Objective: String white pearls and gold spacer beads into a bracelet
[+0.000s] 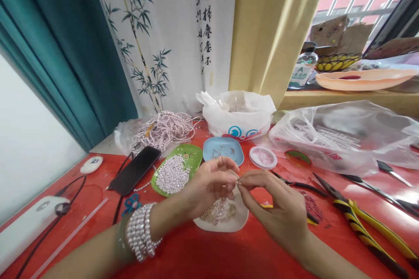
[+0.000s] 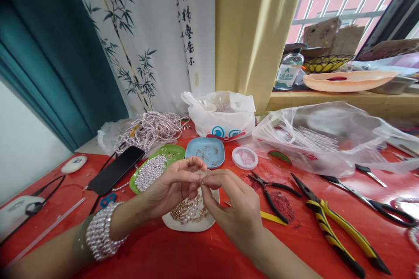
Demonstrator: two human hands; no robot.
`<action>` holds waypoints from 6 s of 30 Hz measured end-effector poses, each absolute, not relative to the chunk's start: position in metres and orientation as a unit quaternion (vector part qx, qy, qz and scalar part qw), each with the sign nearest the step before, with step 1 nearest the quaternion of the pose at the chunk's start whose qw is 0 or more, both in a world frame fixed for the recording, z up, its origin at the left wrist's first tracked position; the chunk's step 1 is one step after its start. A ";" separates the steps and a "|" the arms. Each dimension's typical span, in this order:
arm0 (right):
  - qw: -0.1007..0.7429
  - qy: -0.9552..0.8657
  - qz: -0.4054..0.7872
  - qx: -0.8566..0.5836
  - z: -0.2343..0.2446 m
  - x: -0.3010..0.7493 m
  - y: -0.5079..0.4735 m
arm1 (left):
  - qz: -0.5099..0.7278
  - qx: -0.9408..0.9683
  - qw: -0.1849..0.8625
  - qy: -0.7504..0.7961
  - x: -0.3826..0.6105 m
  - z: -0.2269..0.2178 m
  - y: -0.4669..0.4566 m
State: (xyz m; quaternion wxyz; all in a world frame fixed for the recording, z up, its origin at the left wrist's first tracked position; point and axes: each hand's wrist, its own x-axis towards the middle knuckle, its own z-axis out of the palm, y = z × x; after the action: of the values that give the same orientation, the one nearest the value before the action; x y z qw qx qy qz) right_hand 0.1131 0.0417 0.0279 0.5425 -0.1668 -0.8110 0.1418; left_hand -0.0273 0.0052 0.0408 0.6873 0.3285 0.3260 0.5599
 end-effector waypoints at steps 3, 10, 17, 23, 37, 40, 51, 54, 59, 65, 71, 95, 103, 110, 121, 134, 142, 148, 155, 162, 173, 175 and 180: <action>0.542 -0.808 0.146 -0.178 0.027 0.114 0.043 | 0.565 0.362 0.657 0.344 -0.025 0.038 0.005; 0.540 -0.806 0.158 -0.184 0.025 0.118 0.045 | 0.588 0.452 0.516 0.429 -0.023 0.033 0.005; 0.543 -0.800 0.184 -0.177 0.031 0.121 0.049 | 0.556 0.486 0.522 0.427 -0.025 0.037 0.003; 0.526 -0.785 0.274 -0.176 0.033 0.124 0.049 | 0.555 0.488 0.556 0.381 -0.029 0.035 0.005; 0.438 -0.830 0.317 -0.136 0.048 0.131 0.064 | 0.542 0.448 0.560 0.438 -0.026 0.038 0.003; 0.448 -0.844 0.263 -0.137 0.045 0.132 0.065 | 0.539 0.438 0.549 0.464 -0.023 0.038 0.002; 0.328 -0.852 0.246 -0.324 0.063 0.159 0.091 | 0.564 0.407 0.522 0.494 -0.023 0.034 0.007; 0.233 -0.873 0.064 -0.424 0.042 0.192 0.110 | 0.573 0.397 0.520 0.493 -0.025 0.032 0.010; 0.072 -0.889 -0.029 -0.452 -0.010 0.236 0.103 | 0.580 0.391 0.529 0.481 -0.025 0.030 0.012; 0.075 -0.882 -0.104 -0.453 -0.024 0.234 0.082 | 0.574 0.382 0.537 0.486 -0.024 0.026 0.012; 0.224 -0.835 0.026 -0.502 -0.003 0.226 0.082 | 0.570 0.383 0.534 0.493 -0.025 0.023 0.013; 0.292 -0.794 0.460 -0.268 0.030 0.155 0.063 | 0.581 0.442 0.428 0.533 -0.031 0.024 0.017; 0.246 -0.795 0.483 -0.272 0.031 0.153 0.061 | 0.567 0.468 0.369 0.569 -0.032 0.025 0.016; 0.238 -0.810 0.458 -0.277 0.033 0.150 0.062 | 0.563 0.467 0.369 0.574 -0.032 0.023 0.017; 0.253 -0.894 0.222 -0.296 0.024 0.152 0.057 | 0.583 0.473 0.354 0.559 -0.029 0.024 0.013; 0.287 -0.856 0.267 -0.336 0.035 0.157 0.052 | 0.599 0.373 0.477 0.524 -0.028 0.026 0.016; 0.196 -0.539 0.769 -0.281 0.039 0.151 0.046 | 0.609 0.373 0.485 0.504 -0.029 0.024 0.017; 0.204 -0.490 0.805 -0.263 0.040 0.152 0.046 | 0.607 0.367 0.492 0.504 -0.028 0.021 0.018; 0.187 -0.471 0.827 -0.245 0.037 0.153 0.050 | 0.609 0.358 0.505 0.496 -0.028 0.020 0.017; 0.172 -0.470 0.831 -0.245 0.036 0.153 0.050 | 0.608 0.350 0.511 0.497 -0.027 0.022 0.018; 0.165 -0.459 0.832 -0.264 0.041 0.153 0.049 | 0.603 0.360 0.506 0.501 -0.028 0.022 0.016; 0.167 -0.464 0.827 -0.271 0.041 0.153 0.050 | 0.604 0.364 0.502 0.501 -0.028 0.021 0.016; 0.181 -0.509 0.793 -0.281 0.042 0.155 0.051 | 0.608 0.373 0.498 0.493 -0.029 0.022 0.013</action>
State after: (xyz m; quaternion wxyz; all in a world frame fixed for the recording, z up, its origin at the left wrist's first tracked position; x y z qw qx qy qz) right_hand 0.1549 0.0513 0.0419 0.1805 -0.2814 -0.5091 0.7931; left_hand -0.0286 0.0133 0.0224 0.4981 0.3726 0.4930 0.6083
